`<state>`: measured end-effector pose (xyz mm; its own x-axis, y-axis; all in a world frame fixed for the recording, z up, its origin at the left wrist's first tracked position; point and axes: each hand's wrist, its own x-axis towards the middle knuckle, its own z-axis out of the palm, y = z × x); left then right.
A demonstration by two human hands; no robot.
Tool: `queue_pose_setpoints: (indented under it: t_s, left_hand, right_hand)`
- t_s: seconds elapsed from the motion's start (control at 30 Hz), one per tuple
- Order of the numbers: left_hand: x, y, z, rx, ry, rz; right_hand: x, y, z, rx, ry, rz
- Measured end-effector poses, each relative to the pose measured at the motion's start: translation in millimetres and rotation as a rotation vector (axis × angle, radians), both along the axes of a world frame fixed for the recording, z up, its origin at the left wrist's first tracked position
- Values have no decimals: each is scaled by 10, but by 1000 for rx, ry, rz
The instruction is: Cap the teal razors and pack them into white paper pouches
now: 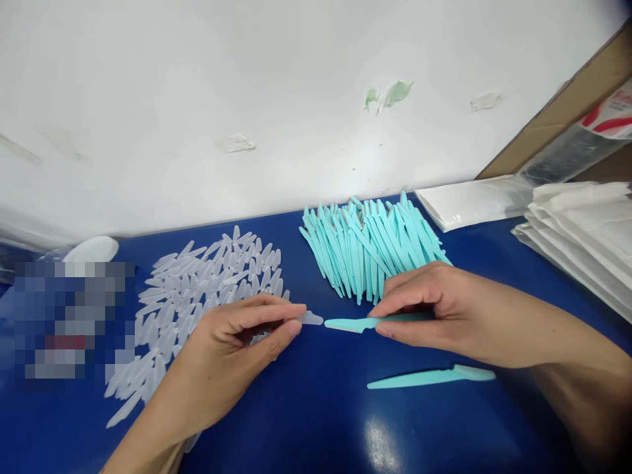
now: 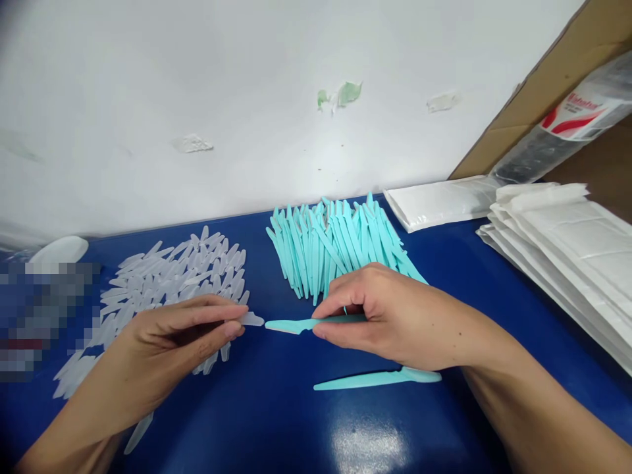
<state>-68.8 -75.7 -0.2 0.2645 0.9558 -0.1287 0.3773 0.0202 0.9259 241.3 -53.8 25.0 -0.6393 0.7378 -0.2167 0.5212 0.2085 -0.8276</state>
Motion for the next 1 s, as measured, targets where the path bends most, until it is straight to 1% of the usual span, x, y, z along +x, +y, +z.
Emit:
queue_pose_setpoints:
  t_s: [0.17, 0.3, 0.43, 0.6, 0.7, 0.83, 1.0]
  left_hand:
    - [9, -7, -15, 1, 14, -3]
    - [7, -14, -38, 17, 4, -31]
    - [84, -67, -53, 53, -24, -52]
    - [264, -162, -70, 78, -28, -104]
    - [324, -188, -74, 105, -22, -107]
    - [370, -213, -80, 162, 18, -157]
    - [446, -235, -87, 209, 60, -214]
  right_hand:
    - [-9, 1, 1, 10, -1, -2]
    - [-12, 8, 4, -5, 11, -9]
    - [-22, 2, -8, -4, 20, 16]
    - [-74, -29, -49, 152, 18, 99]
    - [-89, -48, -49, 202, -16, 132]
    - [-33, -77, 11, 176, -107, 162]
    - [104, -88, 104, 93, -267, 214]
